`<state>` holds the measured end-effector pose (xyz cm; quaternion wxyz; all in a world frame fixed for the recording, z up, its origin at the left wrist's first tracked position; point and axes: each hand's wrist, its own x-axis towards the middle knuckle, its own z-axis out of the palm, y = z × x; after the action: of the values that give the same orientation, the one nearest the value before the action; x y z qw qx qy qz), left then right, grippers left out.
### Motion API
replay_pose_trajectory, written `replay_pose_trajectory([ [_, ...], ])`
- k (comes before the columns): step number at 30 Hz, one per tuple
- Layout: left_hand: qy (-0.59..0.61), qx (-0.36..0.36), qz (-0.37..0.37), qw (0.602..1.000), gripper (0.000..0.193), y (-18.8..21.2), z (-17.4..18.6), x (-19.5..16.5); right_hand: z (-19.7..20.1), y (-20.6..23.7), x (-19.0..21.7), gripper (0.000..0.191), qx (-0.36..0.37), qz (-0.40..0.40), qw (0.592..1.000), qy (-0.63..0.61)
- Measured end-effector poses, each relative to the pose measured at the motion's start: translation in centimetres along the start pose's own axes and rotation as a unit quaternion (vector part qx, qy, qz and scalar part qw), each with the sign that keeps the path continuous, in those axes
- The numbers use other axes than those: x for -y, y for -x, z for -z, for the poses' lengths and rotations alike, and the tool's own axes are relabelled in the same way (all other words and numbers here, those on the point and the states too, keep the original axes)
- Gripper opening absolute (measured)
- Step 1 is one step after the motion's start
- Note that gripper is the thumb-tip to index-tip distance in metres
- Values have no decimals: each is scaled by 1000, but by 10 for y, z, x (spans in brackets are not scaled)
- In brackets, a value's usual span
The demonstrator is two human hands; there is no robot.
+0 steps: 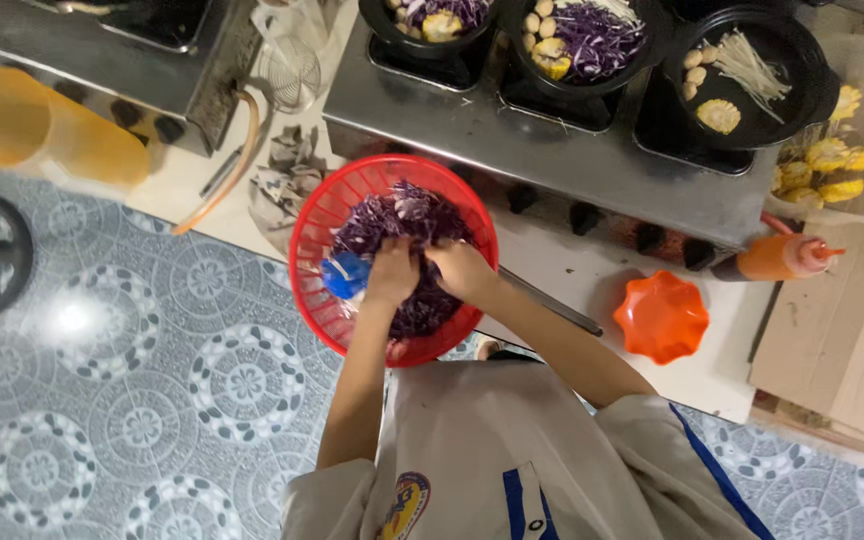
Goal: The person places round balls from a bag into several black bowls that already contain enoki mushrooms and corn. Then they add shredded purple cabbage from a red basket into the same bowls.
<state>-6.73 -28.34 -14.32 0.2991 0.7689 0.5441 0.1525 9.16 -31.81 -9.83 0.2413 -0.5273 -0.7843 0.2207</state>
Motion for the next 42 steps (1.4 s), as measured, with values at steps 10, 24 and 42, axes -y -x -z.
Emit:
replay_pose_trajectory([
  [10,366,-47,52,928,53,-9,13,-4,43,-9,-25,29,-28,-10,972,-235],
  [24,652,218,101,720,54,-2,58,-16,59,-18,-22,30,-41,-79,955,-284],
  [42,435,372,-127,810,60,-167,-29,-333,318,128,-139,30,-309,-230,875,-294],
])
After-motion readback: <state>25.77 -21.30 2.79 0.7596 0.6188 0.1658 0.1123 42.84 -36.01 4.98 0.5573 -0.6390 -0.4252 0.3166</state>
